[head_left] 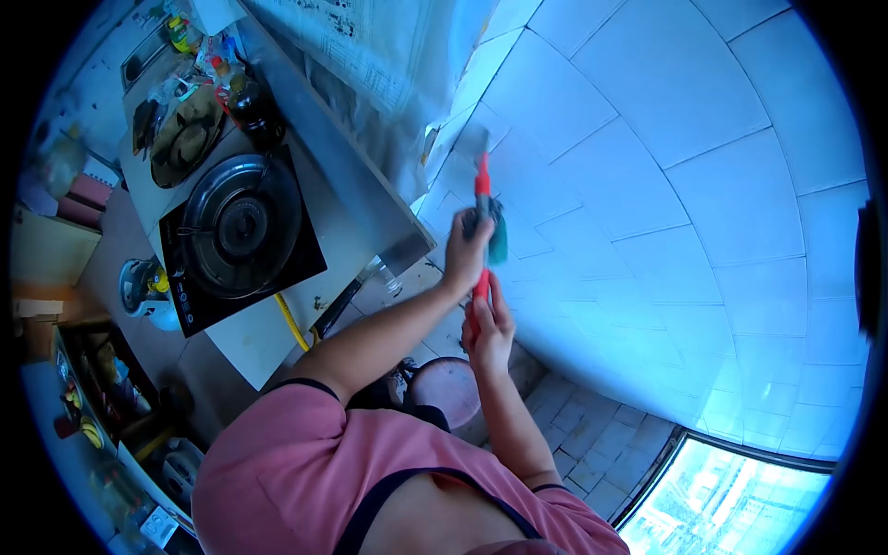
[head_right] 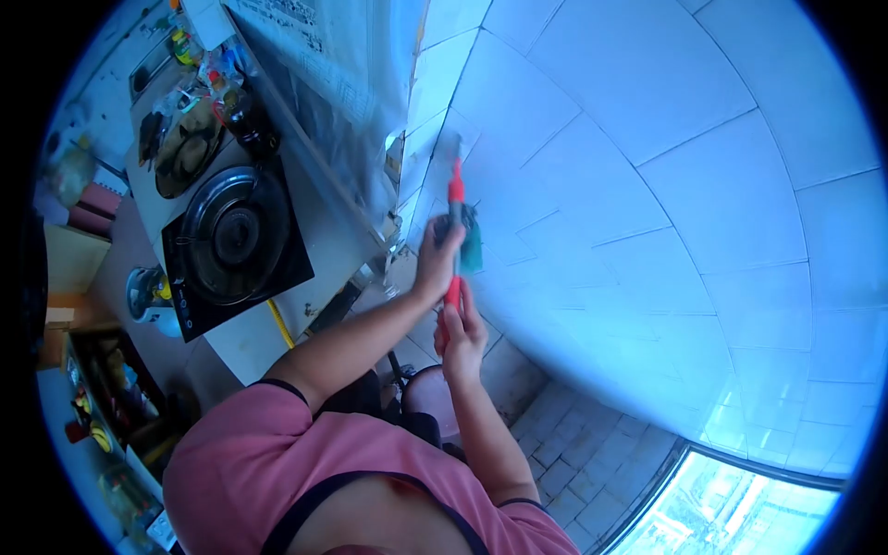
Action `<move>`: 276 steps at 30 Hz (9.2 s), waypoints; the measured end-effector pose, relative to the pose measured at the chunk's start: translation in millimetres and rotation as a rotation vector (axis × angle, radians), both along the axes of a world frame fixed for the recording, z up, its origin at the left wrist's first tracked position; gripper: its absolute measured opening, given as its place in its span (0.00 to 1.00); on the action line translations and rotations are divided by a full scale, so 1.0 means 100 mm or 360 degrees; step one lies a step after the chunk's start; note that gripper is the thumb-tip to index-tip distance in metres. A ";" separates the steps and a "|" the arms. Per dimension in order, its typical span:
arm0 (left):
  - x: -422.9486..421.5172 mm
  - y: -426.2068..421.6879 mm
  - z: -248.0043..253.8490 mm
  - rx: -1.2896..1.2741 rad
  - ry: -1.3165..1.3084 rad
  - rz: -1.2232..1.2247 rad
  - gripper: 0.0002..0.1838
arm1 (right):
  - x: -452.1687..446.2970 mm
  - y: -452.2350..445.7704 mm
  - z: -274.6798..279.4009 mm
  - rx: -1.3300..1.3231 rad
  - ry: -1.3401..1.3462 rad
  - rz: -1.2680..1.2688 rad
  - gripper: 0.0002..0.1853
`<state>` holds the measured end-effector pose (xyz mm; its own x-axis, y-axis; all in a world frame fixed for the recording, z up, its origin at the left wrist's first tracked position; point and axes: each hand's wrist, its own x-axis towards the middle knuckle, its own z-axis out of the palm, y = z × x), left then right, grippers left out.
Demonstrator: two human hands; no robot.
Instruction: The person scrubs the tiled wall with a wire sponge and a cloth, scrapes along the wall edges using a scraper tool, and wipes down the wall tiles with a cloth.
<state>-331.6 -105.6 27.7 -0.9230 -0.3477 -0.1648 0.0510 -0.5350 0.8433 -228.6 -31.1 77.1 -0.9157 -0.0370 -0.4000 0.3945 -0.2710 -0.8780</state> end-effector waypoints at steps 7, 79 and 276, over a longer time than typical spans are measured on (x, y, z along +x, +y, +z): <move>-0.11 -0.17 0.14 -0.0038 -0.0024 0.0007 0.18 | -0.15 -0.10 0.07 -0.0023 -0.0006 0.0009 0.27; 0.06 0.04 -1.21 -0.0142 -0.0252 -0.0001 0.20 | 0.00 0.06 -1.12 0.0061 -0.0154 -0.0052 0.23; 0.96 -0.37 -0.75 -0.0010 -0.1132 -0.0433 0.22 | 0.21 -0.30 -1.16 0.0335 0.0222 0.0181 0.23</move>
<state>-235.4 -142.5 -47.0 -0.6484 -0.1260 -0.7508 -0.6391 -0.4458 0.6268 -207.4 -60.6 -38.9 -0.9571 -0.0725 -0.2804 0.2836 -0.0378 -0.9582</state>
